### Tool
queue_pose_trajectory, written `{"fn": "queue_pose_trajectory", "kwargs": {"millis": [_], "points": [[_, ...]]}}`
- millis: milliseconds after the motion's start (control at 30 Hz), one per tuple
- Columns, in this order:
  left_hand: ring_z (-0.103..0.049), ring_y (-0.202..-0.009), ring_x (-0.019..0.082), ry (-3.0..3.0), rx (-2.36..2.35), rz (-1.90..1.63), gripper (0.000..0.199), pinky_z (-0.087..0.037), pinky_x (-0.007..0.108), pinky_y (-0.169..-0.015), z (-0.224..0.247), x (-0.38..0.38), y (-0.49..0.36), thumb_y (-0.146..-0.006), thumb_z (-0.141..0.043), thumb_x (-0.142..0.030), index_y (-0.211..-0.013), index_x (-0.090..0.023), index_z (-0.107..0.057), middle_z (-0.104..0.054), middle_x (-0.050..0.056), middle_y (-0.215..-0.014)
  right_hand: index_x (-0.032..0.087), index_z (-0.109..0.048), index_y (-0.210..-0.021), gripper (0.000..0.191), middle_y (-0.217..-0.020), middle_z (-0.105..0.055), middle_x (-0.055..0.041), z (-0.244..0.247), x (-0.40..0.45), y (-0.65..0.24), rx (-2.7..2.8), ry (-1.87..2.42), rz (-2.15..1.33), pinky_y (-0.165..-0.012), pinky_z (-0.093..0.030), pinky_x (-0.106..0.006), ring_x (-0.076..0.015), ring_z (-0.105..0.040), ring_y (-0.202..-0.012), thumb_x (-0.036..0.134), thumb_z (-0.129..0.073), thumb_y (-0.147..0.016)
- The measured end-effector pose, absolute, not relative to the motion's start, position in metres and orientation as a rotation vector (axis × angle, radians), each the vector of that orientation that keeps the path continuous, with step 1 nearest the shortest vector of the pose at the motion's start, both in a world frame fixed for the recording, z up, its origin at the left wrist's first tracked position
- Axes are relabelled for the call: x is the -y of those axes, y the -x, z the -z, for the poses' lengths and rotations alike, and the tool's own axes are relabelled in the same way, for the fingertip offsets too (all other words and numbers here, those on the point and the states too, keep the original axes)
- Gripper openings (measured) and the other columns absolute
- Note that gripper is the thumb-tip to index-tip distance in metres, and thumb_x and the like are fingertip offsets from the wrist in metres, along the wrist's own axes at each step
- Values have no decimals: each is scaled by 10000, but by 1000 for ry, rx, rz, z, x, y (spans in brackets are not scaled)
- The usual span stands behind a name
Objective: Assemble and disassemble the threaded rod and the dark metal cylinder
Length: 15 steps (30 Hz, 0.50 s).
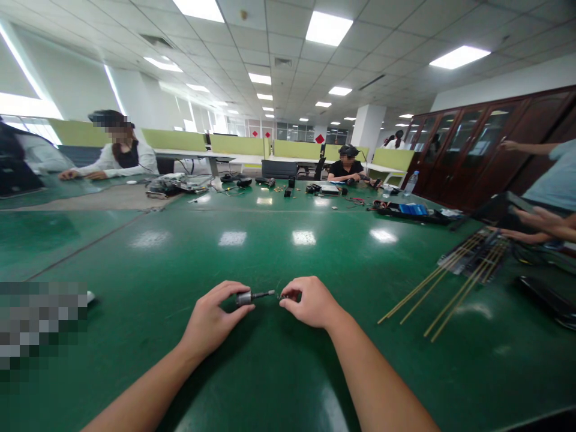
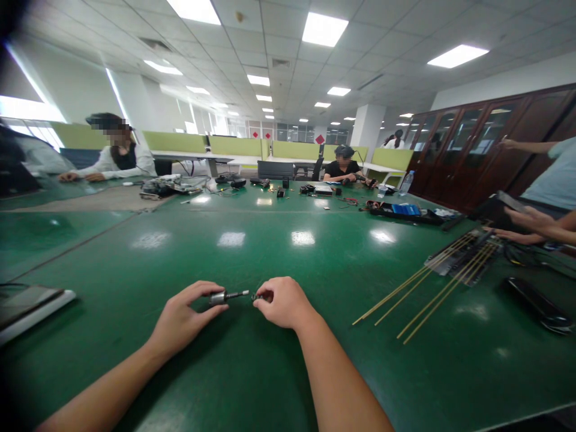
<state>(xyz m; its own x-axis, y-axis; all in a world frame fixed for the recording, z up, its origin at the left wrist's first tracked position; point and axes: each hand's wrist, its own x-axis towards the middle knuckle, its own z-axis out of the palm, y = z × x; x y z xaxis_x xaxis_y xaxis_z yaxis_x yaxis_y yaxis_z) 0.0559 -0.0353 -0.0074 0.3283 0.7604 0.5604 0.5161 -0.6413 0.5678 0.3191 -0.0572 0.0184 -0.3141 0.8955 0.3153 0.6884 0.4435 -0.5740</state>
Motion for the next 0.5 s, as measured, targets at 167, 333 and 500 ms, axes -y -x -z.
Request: {"fn": "queue_pose_trajectory", "kwargs": {"millis": [167,333,500], "points": [[-633,-994,244,-2130,-1323,-1241,444,-499,401,-921,10,29,-52,-810,-714,-459,-1183,-230,-637,-673,68,-1104,221,-755,-909,148,-798,-708,-16,-17,56,-319,2112,1319,-470,-681,-452,-258,-147,-618,-708,315,-696,-812],[-684,-958,236,-1658,-1207,-1178,536,-563,370,-865,9,23,-45,-892,-583,-523,-1297,-172,-583,-694,100,-1109,221,-758,-905,156,-796,-710,-18,-15,56,-320,2106,1341,-480,-674,-454,-257,-149,-622,-711,329,-694,-813],[-693,-1000,260,-1667,-1267,-1169,491,-587,374,-864,-10,44,4,-838,-653,-533,-1187,-188,-635,-712,100,-1090,231,-759,-909,170,-799,-713,-13,-13,54,-323,2102,1347,-493,-650,-448,-246,-148,-625,-714,351,-689,-810]]}}
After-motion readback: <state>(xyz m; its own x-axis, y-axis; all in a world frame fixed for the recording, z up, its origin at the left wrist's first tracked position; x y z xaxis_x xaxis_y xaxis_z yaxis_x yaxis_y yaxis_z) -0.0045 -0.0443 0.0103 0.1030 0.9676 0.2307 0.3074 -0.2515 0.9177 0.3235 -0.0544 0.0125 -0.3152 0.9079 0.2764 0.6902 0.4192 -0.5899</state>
